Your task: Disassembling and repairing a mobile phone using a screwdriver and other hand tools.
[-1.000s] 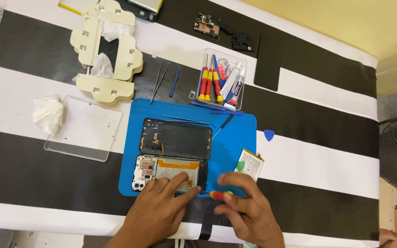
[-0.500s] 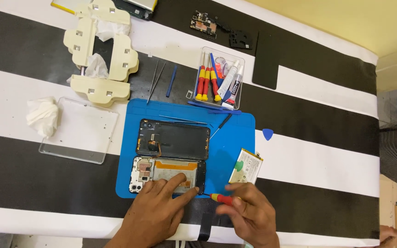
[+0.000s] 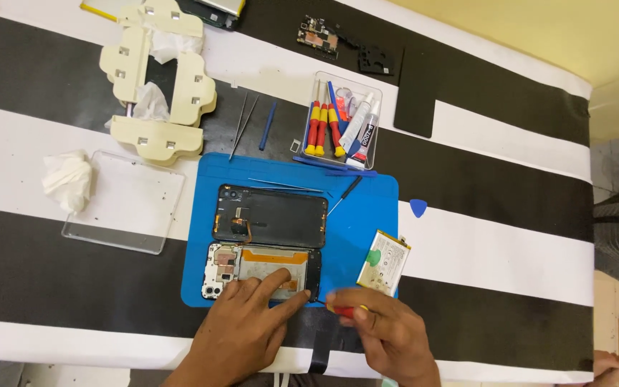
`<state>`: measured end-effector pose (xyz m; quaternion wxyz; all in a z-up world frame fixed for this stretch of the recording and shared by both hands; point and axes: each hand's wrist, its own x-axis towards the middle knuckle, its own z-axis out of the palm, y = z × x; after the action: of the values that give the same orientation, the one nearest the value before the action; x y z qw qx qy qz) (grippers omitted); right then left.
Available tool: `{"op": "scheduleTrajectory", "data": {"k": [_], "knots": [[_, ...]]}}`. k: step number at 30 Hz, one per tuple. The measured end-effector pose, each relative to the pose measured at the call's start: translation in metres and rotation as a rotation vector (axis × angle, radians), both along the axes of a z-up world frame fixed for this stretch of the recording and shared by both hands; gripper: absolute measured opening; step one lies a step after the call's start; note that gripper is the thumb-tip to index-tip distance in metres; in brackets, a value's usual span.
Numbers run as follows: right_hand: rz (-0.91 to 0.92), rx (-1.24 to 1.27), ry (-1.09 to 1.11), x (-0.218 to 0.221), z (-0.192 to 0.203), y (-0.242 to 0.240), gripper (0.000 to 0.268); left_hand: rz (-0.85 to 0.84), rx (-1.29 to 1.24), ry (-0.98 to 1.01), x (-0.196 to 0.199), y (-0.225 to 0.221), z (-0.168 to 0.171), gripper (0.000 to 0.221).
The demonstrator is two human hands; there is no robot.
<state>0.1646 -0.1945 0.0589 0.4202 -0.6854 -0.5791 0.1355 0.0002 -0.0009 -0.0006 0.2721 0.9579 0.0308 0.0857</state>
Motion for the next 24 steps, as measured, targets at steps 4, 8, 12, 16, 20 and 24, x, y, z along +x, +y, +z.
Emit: {"op": "scheduleTrajectory", "data": {"k": [4, 8, 12, 16, 20, 24], "knots": [[-0.127, -0.009, -0.069, -0.011, -0.017, -0.007, 0.060, 0.013, 0.015, -0.037, -0.001, -0.001, 0.000, 0.048], [-0.227, 0.036, -0.293, -0.008, -0.026, -0.018, 0.055, -0.013, 0.009, 0.023, 0.000, 0.000, -0.002, 0.052], [-0.087, -0.034, -0.186, -0.013, 0.001, -0.008, 0.060, -0.006, 0.033, -0.012, 0.000, 0.000, -0.001, 0.053], [-0.367, -0.147, 0.110, -0.033, -0.004, 0.000, 0.037, 0.008, 0.055, -0.037, 0.002, 0.001, -0.001, 0.054], [-0.296, 0.124, -0.219, -0.037, -0.022, -0.004, 0.078, 0.004, 0.046, -0.029, 0.001, -0.001, -0.001, 0.052], [-0.263, 0.135, -0.280, -0.022, -0.031, -0.014, 0.088, 0.000, 0.043, -0.037, 0.000, -0.002, -0.001, 0.053]]}}
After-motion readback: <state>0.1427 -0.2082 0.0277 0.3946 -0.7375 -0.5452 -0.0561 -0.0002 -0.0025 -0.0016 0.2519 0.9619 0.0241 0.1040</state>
